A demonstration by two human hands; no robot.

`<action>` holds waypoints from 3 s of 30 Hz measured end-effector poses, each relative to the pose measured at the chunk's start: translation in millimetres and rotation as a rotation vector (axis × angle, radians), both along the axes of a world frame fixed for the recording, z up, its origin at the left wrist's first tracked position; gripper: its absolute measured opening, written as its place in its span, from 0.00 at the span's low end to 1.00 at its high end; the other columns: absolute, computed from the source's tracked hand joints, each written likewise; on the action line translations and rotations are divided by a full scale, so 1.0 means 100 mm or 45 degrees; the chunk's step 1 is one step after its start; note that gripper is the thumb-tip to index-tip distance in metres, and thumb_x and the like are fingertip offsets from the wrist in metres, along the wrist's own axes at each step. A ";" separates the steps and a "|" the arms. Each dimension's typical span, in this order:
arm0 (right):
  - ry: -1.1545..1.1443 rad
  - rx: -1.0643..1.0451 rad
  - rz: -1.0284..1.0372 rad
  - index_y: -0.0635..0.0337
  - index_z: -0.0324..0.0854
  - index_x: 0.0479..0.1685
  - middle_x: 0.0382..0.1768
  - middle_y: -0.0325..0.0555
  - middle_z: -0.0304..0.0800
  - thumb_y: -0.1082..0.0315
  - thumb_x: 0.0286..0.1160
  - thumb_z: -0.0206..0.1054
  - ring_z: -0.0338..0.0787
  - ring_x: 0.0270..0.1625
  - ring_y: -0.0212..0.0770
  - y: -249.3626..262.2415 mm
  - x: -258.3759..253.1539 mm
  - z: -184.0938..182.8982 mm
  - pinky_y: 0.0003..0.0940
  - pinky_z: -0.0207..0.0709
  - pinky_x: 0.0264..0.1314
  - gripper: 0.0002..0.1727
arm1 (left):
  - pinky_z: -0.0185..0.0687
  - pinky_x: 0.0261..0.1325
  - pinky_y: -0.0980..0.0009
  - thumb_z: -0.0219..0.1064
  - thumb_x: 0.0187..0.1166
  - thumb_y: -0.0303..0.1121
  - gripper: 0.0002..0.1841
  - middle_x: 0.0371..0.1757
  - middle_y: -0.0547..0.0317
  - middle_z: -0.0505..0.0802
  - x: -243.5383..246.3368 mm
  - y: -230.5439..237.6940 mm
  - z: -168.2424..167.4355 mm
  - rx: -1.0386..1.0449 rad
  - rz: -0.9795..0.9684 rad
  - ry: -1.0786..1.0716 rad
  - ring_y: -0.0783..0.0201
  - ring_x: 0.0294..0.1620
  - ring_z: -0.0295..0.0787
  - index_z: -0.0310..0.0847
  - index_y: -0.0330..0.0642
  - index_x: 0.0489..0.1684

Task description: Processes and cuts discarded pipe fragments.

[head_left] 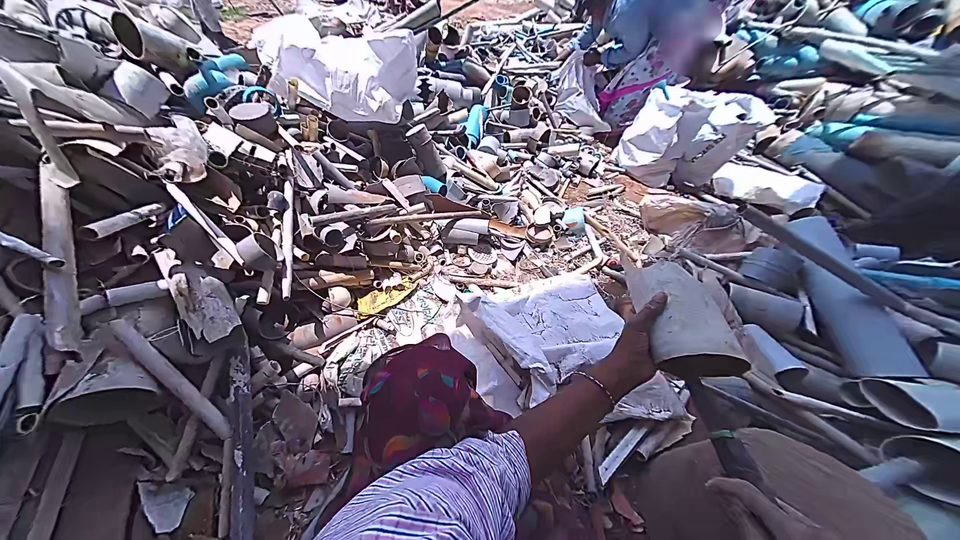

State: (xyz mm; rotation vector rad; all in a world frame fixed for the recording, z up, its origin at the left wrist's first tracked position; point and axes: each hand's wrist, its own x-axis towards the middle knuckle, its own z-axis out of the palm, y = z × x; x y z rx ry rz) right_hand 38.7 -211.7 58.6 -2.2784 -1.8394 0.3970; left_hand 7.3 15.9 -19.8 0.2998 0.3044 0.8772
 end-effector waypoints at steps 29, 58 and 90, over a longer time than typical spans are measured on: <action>-0.192 -0.216 -0.274 0.60 0.85 0.70 0.60 0.72 0.86 0.77 0.80 0.59 0.88 0.60 0.68 -0.29 0.03 -0.12 0.62 0.78 0.63 0.21 | 0.80 0.75 0.57 0.48 0.94 0.41 0.25 0.74 0.54 0.82 0.34 0.04 -0.10 0.164 0.232 -0.173 0.60 0.73 0.82 0.54 0.46 0.88; -0.182 -0.233 -0.166 0.61 0.84 0.71 0.56 0.73 0.86 0.75 0.82 0.59 0.88 0.57 0.69 -0.27 0.08 -0.16 0.62 0.79 0.58 0.20 | 0.78 0.77 0.60 0.48 0.94 0.41 0.28 0.77 0.54 0.80 0.26 0.03 -0.02 0.155 0.240 -0.142 0.62 0.75 0.81 0.48 0.46 0.90; -0.159 -0.288 -0.165 0.60 0.82 0.73 0.59 0.73 0.85 0.75 0.82 0.60 0.87 0.60 0.68 -0.27 0.11 -0.18 0.62 0.77 0.63 0.22 | 0.82 0.71 0.65 0.45 0.94 0.38 0.25 0.72 0.54 0.81 0.17 -0.02 0.15 0.154 0.292 -0.084 0.66 0.68 0.84 0.49 0.42 0.88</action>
